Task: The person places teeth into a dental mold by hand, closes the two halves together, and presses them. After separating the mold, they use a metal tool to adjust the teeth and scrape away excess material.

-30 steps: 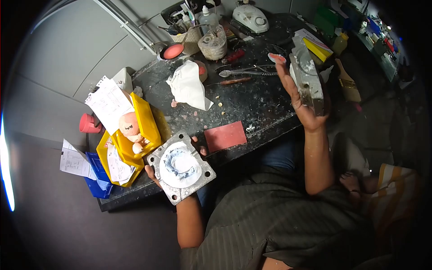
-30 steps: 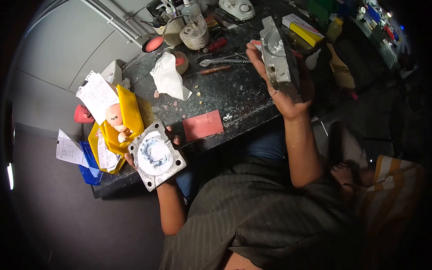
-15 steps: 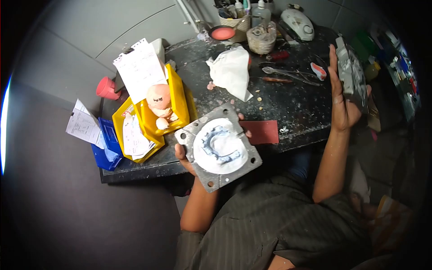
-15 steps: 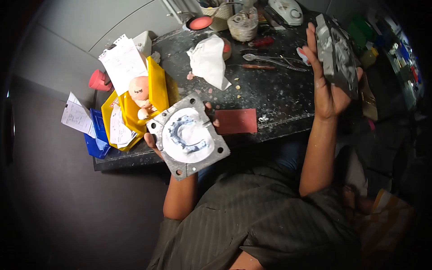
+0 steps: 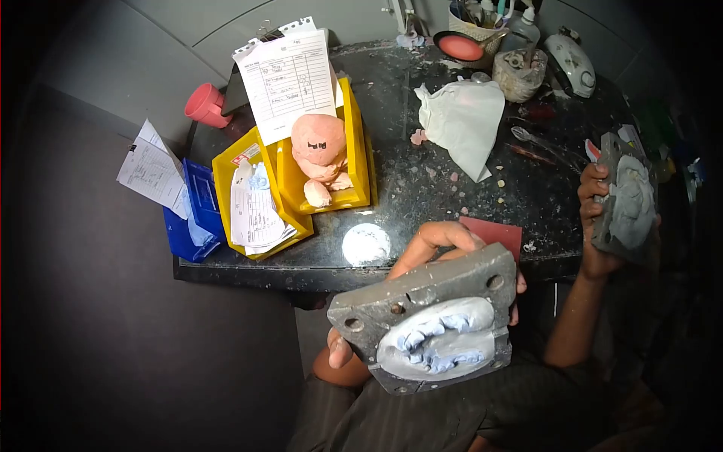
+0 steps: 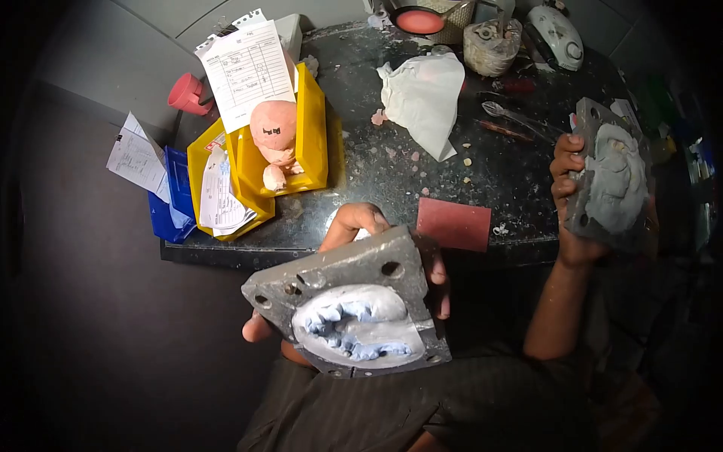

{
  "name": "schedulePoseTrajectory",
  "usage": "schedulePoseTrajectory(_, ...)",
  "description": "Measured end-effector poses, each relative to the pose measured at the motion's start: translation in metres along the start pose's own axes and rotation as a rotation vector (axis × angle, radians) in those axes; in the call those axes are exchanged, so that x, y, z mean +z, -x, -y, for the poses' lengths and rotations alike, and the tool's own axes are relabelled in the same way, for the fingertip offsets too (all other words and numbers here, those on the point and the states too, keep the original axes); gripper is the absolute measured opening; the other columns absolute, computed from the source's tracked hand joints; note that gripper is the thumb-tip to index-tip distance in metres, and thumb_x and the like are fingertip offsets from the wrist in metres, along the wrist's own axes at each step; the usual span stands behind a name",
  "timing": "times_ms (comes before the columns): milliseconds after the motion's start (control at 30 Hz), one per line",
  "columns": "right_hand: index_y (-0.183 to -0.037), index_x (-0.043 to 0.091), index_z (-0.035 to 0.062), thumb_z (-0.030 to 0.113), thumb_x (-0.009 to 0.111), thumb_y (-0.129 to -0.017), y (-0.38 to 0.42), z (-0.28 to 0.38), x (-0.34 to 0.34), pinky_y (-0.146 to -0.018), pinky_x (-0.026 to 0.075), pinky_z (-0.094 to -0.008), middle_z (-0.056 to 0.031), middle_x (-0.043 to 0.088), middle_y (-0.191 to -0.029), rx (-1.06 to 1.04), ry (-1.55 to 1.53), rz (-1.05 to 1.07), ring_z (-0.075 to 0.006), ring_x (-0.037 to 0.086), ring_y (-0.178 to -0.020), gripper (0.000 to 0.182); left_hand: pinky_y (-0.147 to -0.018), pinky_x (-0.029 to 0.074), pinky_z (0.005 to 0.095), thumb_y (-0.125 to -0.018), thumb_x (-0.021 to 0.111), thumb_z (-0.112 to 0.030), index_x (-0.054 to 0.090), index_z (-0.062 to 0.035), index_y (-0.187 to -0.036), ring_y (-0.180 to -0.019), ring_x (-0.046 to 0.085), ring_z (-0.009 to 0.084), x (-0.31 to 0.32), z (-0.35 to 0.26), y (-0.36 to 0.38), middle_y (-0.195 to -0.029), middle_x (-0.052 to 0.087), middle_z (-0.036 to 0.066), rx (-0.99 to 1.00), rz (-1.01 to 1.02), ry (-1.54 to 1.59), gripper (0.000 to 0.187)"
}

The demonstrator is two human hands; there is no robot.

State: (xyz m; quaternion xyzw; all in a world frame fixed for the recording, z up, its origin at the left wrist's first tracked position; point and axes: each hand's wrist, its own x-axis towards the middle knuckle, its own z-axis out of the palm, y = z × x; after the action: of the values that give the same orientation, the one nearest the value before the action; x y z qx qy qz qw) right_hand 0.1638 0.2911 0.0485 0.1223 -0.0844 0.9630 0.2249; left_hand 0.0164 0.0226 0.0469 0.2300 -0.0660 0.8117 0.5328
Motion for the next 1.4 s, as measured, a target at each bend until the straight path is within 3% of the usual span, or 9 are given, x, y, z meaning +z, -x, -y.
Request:
schedulePoseTrajectory(167,-0.16,0.022,0.0046,0.037,0.066,-0.099,-0.001,-0.009,-0.006,-0.103,0.043,-0.0519,-0.019,0.031,-0.14,0.063,0.125,0.012,-0.0397,0.045,-0.131,0.082,-0.108,0.047,0.0554,-0.043,0.096,-0.072,0.024,0.0063,-0.15,-0.132,0.055,0.0462,0.007,0.002,0.01,-0.143,0.043,0.043,0.073,0.057,-0.089,0.151)
schedulePoseTrajectory(367,-0.159,0.024,0.0068,0.046,0.078,-0.087,0.005,0.003,-0.012,-0.093,0.046,-0.0476,-0.0232,0.034,-0.141,0.149,0.197,-0.002,-0.0367,0.05,-0.12,0.098,-0.109,0.046,0.0544,-0.044,0.096,-0.073,0.024,0.0053,-0.15,-0.132,0.055,0.0458,-0.002,-0.002,0.007,-0.144,0.043,0.042,0.122,0.121,-0.134,0.15)
schedulePoseTrajectory(467,-0.157,0.026,0.0046,0.053,0.083,-0.079,0.009,0.005,-0.004,-0.088,0.048,-0.0479,-0.0261,0.035,-0.141,0.168,0.451,-0.05,-0.0363,0.052,-0.114,0.108,-0.096,0.055,0.0667,-0.05,0.097,-0.069,0.028,0.0008,-0.149,-0.132,0.049,0.0558,-0.001,-0.019,0.004,-0.137,0.044,0.042,-0.008,-0.271,-0.277,0.139)
schedulePoseTrajectory(600,-0.149,0.042,-0.0021,0.061,0.062,-0.096,-0.001,0.03,0.012,-0.081,0.062,-0.0552,-0.0336,0.059,-0.13,0.535,0.668,-0.603,-0.0485,0.069,-0.101,0.085,-0.112,0.047,0.043,-0.069,0.083,-0.072,0.029,0.002,-0.152,-0.133,0.055,0.031,-0.014,0.0,-0.015,-0.144,0.05,0.022,0.271,-0.596,-0.591,0.124)
schedulePoseTrajectory(667,-0.159,0.026,-0.0006,0.059,0.084,-0.079,0.006,0.007,0.014,-0.098,0.059,-0.0573,-0.0337,0.045,-0.15,0.365,0.789,-0.235,-0.0499,0.06,-0.127,0.115,-0.114,0.047,0.0485,-0.084,0.059,-0.084,0.03,0.0047,-0.155,-0.133,0.056,0.0365,-0.044,0.004,-0.011,-0.148,0.049,0.029,0.302,-0.452,-0.845,0.117)
schedulePoseTrajectory(733,-0.156,0.034,-0.004,0.059,0.092,-0.06,-0.026,-0.024,0.055,-0.096,0.06,-0.0419,-0.0281,0.055,-0.14,0.513,1.141,-0.653,-0.0342,0.068,-0.114,0.129,-0.113,0.048,0.0476,-0.079,0.06,-0.089,0.03,0.0045,-0.154,-0.132,0.057,0.0345,-0.044,0.013,-0.013,-0.146,0.051,0.028,0.301,-0.492,-0.854,0.124)
schedulePoseTrajectory(800,-0.155,0.036,-0.0034,0.048,0.087,-0.06,-0.005,-0.061,0.062,-0.094,0.057,-0.0345,-0.0226,0.057,-0.137,0.092,1.187,-0.232,-0.027,0.067,-0.109,0.12,-0.113,0.048,0.0471,-0.071,0.06,-0.095,0.031,0.0042,-0.153,-0.131,0.057,0.033,-0.043,0.017,-0.012,-0.147,0.051,0.028,0.295,-0.515,-0.897,0.132)
schedulePoseTrajectory(1000,-0.15,0.041,-0.0039,0.025,0.079,-0.064,-0.013,-0.09,0.087,-0.108,0.041,-0.0335,-0.0164,0.058,-0.131,0.152,1.45,-0.051,-0.0247,0.057,-0.123,0.098,-0.115,0.046,0.0466,-0.057,0.058,-0.101,0.031,0.0034,-0.151,-0.133,0.055,0.0295,-0.041,0.018,-0.013,-0.147,0.051,0.018,0.302,-0.497,-0.925,0.143)
schedulePoseTrajectory(1400,-0.142,0.049,-0.001,0.022,0.089,-0.069,-0.024,-0.109,0.074,-0.104,0.046,-0.0338,-0.0133,0.063,-0.124,0.165,1.657,0.155,-0.0211,0.06,-0.117,0.086,-0.113,0.049,0.0479,-0.069,0.049,-0.097,0.03,0.0007,-0.151,-0.132,0.057,0.0288,-0.057,0.017,-0.008,-0.146,0.05,0.02,0.273,-0.399,-0.989,0.129)
